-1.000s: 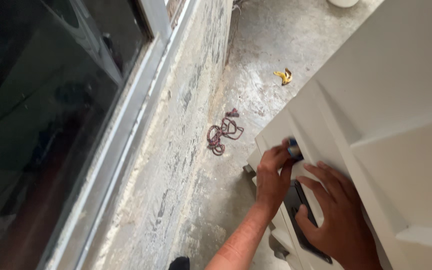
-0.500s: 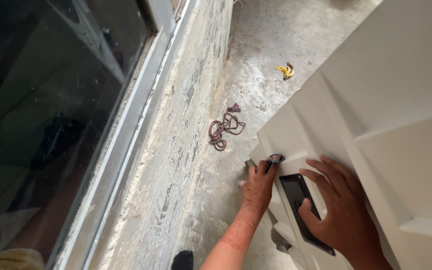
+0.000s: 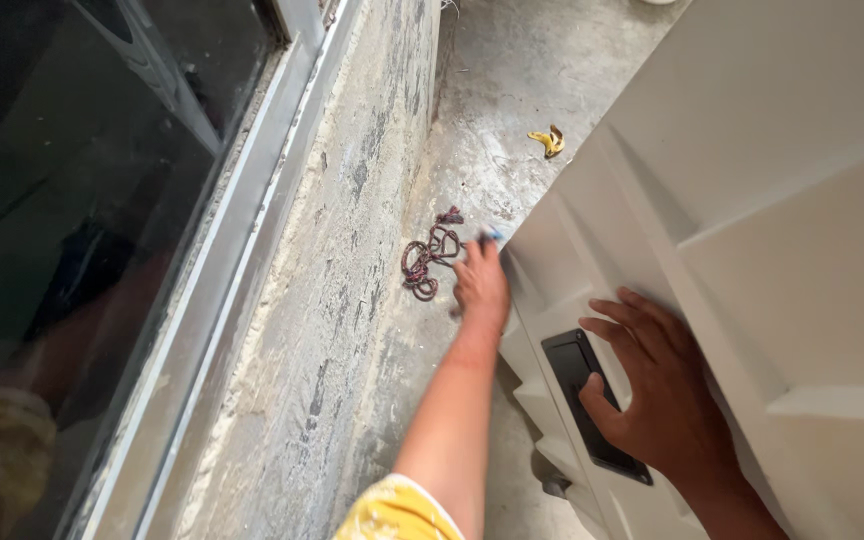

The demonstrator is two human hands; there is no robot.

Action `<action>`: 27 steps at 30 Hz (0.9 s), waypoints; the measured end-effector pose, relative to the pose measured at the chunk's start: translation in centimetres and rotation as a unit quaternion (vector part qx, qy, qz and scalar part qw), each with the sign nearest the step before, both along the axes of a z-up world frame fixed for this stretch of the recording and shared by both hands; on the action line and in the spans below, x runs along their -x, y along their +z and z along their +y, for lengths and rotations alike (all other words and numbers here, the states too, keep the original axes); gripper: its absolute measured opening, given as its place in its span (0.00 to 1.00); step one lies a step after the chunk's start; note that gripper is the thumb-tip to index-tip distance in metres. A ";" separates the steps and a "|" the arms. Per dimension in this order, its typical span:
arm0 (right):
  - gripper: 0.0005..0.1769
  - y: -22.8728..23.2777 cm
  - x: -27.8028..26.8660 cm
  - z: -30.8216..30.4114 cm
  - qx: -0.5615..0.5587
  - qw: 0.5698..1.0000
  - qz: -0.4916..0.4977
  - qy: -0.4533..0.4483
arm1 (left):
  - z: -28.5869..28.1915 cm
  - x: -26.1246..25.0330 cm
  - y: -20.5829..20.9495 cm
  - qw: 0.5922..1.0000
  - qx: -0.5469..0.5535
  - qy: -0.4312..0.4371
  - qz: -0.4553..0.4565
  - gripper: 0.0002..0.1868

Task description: The person wipes the exterior surfaces of a white evaporative air cooler using a cloth, reaching around the top, sides, and lower panels of the unit.

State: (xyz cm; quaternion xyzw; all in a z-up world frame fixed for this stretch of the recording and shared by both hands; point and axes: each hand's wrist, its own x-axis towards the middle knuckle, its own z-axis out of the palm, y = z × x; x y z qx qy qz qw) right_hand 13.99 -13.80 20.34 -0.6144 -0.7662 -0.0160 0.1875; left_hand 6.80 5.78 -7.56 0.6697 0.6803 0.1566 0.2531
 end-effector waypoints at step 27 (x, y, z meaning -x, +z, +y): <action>0.13 -4.7 0.1 -11.5 -0.152 0.986 -0.057 -0.048 | -48.8 7.3 9.7 0.479 0.238 0.297 -0.791 0.13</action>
